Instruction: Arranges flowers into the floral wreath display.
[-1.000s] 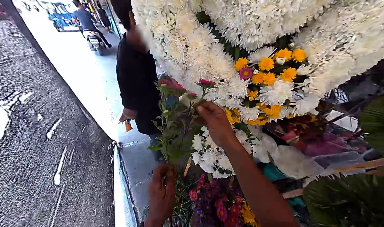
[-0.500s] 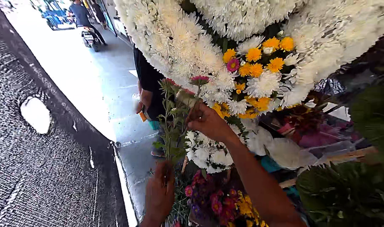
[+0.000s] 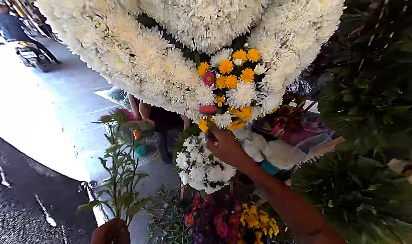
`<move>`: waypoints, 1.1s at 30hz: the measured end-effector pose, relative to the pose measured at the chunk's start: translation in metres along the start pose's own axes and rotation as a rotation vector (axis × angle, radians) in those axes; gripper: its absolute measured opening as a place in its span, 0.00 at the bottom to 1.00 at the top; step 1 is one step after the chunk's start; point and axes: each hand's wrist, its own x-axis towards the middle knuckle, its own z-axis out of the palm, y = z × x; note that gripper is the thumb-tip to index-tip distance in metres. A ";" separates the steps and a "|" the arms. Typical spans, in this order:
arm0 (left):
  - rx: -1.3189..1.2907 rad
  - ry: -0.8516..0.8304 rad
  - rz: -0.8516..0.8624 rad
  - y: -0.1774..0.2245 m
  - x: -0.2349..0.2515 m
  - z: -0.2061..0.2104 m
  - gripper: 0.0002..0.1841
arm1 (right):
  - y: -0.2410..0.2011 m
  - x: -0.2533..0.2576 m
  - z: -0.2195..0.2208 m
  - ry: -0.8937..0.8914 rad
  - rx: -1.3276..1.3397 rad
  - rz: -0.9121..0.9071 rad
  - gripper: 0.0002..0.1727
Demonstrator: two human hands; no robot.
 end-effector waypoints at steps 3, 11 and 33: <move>-0.079 0.019 -0.014 0.003 0.007 0.012 0.19 | -0.001 -0.013 -0.006 0.113 0.535 0.005 0.14; -0.284 -0.098 0.127 0.051 0.045 0.075 0.39 | -0.054 -0.049 0.045 -0.130 1.194 0.116 0.08; -0.449 -0.094 0.027 0.013 0.023 0.065 0.37 | 0.000 -0.042 -0.005 0.483 0.551 -0.002 0.10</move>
